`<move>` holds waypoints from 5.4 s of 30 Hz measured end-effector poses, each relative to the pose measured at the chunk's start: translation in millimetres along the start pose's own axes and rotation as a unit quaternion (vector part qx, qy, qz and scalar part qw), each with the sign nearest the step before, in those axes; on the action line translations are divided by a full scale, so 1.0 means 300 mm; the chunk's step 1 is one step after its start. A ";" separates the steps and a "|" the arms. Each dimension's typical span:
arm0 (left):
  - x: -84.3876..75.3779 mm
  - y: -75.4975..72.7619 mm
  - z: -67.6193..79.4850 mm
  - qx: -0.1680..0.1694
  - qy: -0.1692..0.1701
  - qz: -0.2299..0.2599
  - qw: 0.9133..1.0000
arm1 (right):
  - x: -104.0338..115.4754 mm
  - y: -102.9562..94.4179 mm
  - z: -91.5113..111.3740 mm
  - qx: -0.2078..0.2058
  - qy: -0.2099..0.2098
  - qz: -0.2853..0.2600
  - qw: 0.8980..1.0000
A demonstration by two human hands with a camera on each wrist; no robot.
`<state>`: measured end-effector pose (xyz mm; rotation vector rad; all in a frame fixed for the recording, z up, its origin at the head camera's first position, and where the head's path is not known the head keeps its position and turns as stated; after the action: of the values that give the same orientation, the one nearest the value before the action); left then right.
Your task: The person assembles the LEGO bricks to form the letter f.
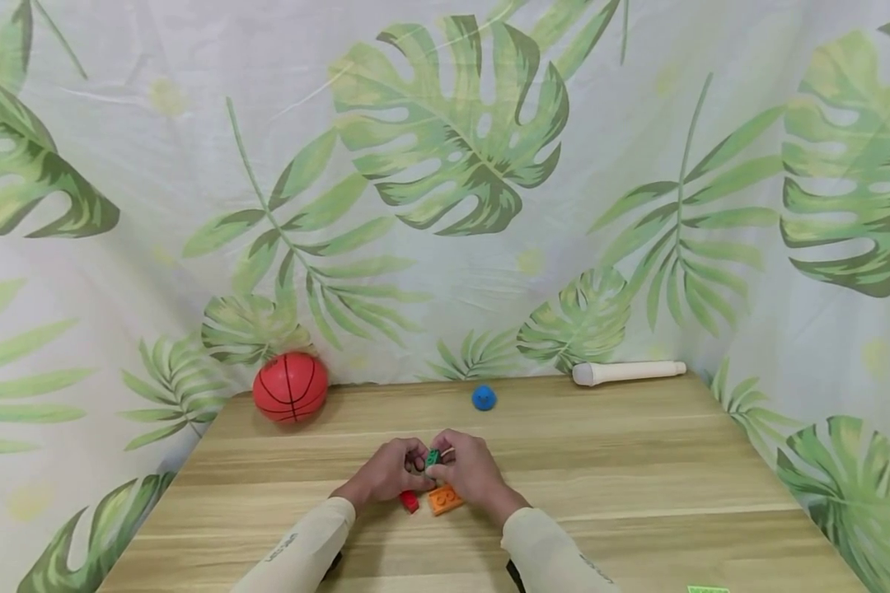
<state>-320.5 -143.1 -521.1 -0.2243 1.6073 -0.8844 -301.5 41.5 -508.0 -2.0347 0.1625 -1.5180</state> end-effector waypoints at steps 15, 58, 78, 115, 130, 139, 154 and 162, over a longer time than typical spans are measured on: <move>0.008 -0.001 0.001 -0.007 0.005 -0.009 1.000 | 0.010 0.020 -0.019 0.014 -0.019 0.061 0.998; 0.027 -0.026 0.007 0.016 -0.001 0.025 1.000 | -0.029 -0.111 0.104 0.125 -0.048 0.169 0.976; 0.030 -0.018 0.005 0.017 0.010 0.028 0.999 | -0.054 -0.111 0.114 0.104 -0.076 0.160 0.979; 0.041 -0.023 0.012 0.018 -0.009 0.036 0.999 | -0.054 -0.095 0.106 0.104 -0.039 0.176 0.978; 0.044 -0.052 0.026 0.004 -0.005 0.015 1.000 | -0.054 -0.095 0.100 0.103 -0.043 0.188 0.976; 0.046 -0.080 0.038 -0.009 -0.014 0.008 1.000 | -0.068 -0.100 0.104 0.094 -0.045 0.196 0.975; 0.067 -0.085 0.040 -0.008 -0.011 0.022 1.000 | -0.041 -0.083 0.062 0.028 -0.049 0.191 0.980; 0.074 -0.091 0.040 -0.011 -0.019 0.023 0.999 | 0.021 -0.056 -0.013 0.003 -0.062 0.144 0.988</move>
<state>-324.1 -180.2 -520.0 -0.2172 1.5819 -0.8223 -307.1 51.0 -493.2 -1.9946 0.3834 -1.2106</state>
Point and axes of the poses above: each hand's wrist, its own z-axis away from the middle knuckle, its own y-axis out of the palm, x = y × z, the point moved 2 cm from there along -z, towards the middle knuckle, and after that the axes turned 1 degree about z, right-handed, at the moved point
